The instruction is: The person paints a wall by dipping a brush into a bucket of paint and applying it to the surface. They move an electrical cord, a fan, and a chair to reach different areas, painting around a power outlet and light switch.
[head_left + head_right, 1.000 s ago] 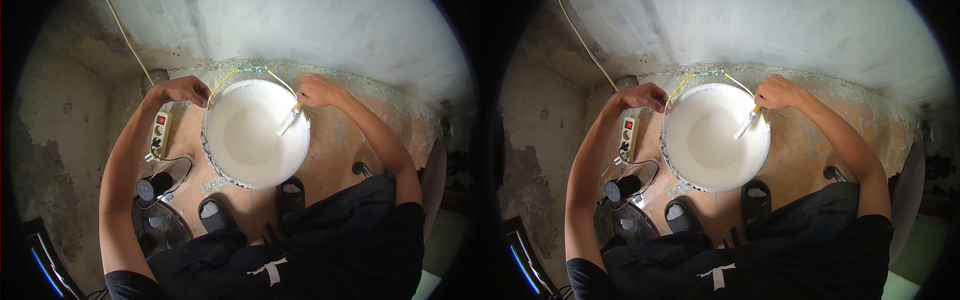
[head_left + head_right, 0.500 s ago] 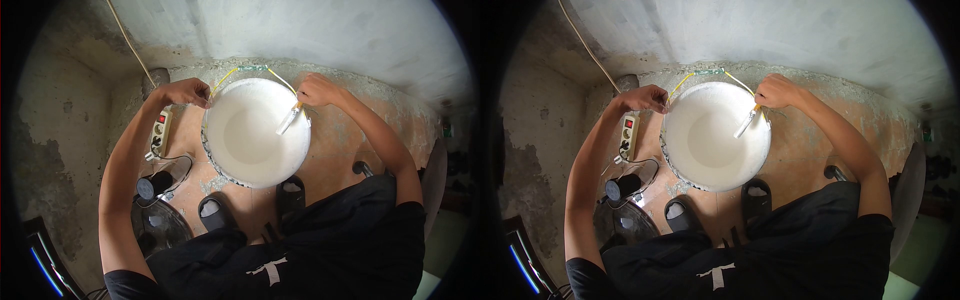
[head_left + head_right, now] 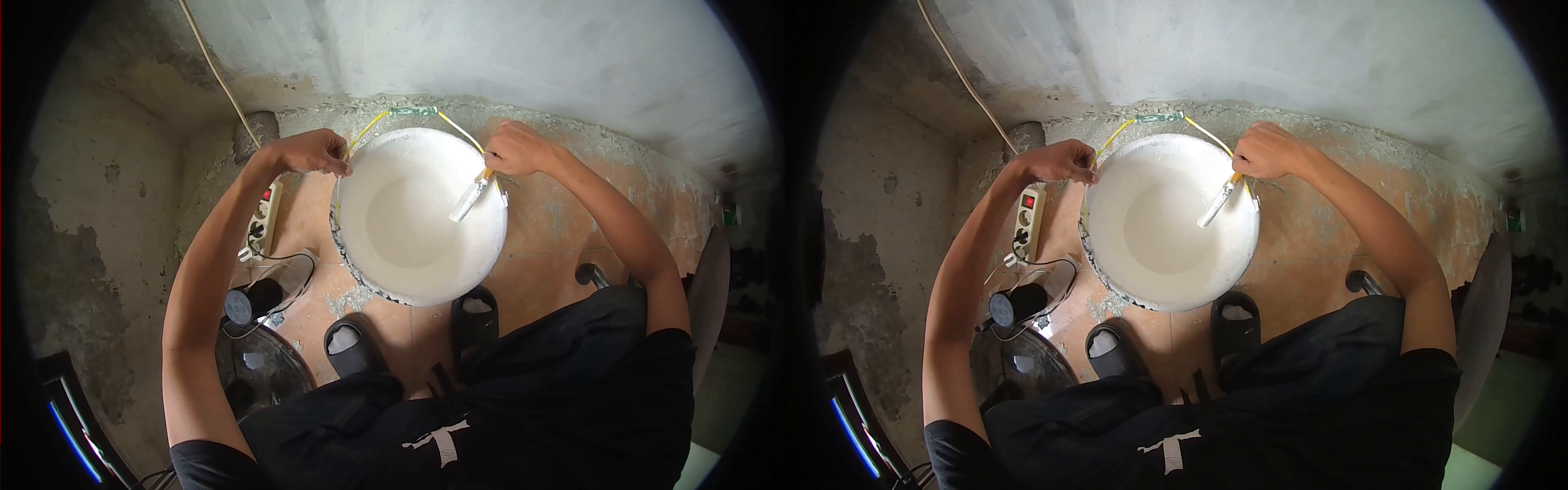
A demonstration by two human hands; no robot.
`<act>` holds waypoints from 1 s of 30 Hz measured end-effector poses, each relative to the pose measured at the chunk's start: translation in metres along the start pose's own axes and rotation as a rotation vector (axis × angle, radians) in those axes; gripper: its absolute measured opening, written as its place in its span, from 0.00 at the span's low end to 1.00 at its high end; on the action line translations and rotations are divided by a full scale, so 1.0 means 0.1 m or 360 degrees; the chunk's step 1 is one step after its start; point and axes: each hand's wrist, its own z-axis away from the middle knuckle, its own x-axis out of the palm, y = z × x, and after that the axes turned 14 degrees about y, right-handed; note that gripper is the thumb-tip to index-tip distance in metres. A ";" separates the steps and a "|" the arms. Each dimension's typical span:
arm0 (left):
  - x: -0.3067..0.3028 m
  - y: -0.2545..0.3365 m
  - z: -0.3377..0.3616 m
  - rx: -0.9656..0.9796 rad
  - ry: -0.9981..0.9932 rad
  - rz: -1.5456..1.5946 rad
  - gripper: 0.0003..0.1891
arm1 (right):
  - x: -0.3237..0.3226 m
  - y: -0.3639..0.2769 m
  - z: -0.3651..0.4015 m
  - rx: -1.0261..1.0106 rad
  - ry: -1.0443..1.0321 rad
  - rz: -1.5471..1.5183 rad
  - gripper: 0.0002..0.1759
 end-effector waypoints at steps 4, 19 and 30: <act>0.02 0.02 0.00 0.0007 0.0073 0.0123 0.13 | -0.03 -0.04 0.00 -0.0032 -0.0019 0.0042 0.16; 0.37 0.11 -0.18 0.0000 0.0800 -0.0213 0.18 | 0.00 -0.03 0.00 -0.0064 0.0003 -0.0005 0.16; 0.51 0.18 -0.13 -0.0082 0.0895 -0.0218 0.20 | 0.04 -0.01 -0.04 0.0002 -0.0046 -0.0018 0.16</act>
